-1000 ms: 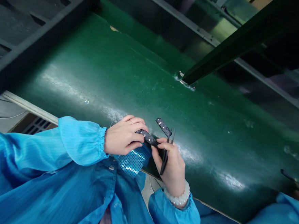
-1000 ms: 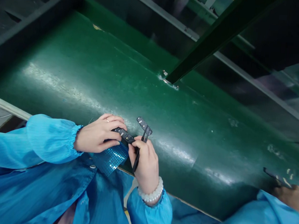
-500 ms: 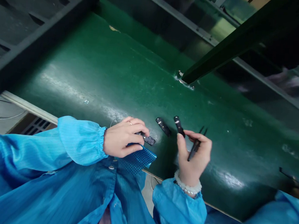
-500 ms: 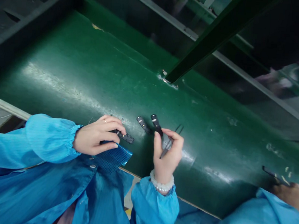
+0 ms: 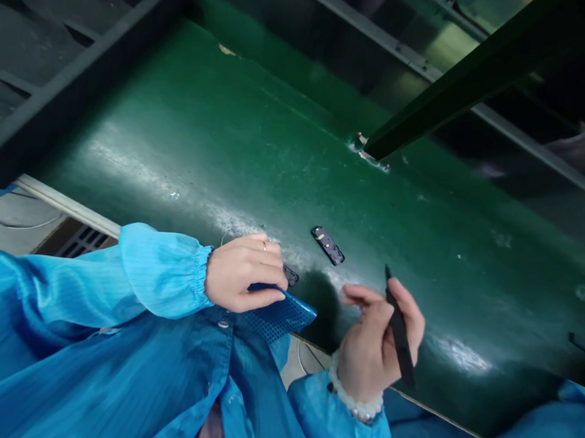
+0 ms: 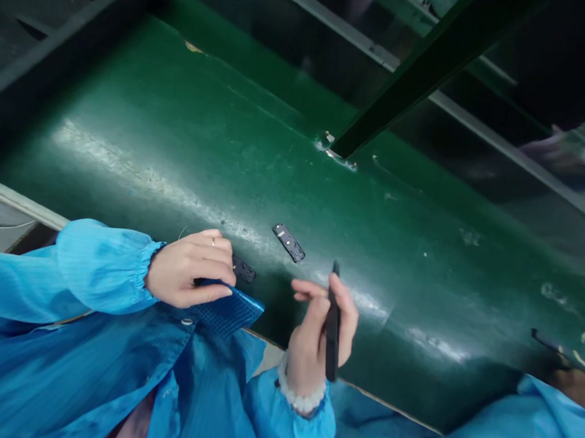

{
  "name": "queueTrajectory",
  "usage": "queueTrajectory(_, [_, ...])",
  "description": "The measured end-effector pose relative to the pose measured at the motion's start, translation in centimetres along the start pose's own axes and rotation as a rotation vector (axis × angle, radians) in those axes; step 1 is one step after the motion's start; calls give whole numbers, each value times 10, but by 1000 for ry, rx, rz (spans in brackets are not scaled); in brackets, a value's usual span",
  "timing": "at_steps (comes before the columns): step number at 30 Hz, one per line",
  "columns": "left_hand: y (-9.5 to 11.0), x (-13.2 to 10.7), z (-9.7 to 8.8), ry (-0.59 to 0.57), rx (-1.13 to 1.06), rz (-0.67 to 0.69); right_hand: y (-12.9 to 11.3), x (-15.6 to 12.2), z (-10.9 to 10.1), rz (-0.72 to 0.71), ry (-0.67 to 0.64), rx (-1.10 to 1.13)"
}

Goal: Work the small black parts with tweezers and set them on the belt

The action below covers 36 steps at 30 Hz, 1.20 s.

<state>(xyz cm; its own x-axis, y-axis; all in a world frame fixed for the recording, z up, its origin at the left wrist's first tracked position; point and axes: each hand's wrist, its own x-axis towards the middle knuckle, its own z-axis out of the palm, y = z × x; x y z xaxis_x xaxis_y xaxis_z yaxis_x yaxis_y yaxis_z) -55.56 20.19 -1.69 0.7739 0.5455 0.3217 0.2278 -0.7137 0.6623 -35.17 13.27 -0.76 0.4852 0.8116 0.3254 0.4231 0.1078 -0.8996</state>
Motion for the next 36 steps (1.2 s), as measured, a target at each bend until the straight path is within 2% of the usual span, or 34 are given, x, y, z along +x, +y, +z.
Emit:
queueTrajectory(4, [4, -3, 0, -78, -37, 56, -4, -31, -3, 115, -194, 249])
queueTrajectory(7, [3, -4, 4, -106, 23, 39, 1, -40, -2, 232, -312, 322])
queueTrajectory(12, [0, -3, 8, -66, 57, -42, 3, -35, 4, 286, -231, 297])
queueTrajectory(18, [-2, -5, 7, 20, -34, -129, -1, -36, 6, 200, -183, 232])
queueTrajectory(24, [-6, -4, 8, 12, -38, -144, 7, -38, 13, 241, -194, 345])
queueTrajectory(29, [-3, -3, 9, -16, 38, -165, 10, -38, 16, 260, -241, 344])
queueTrajectory(36, [3, -3, 15, 17, 136, -174, 9, -41, 15, 258, -245, 348])
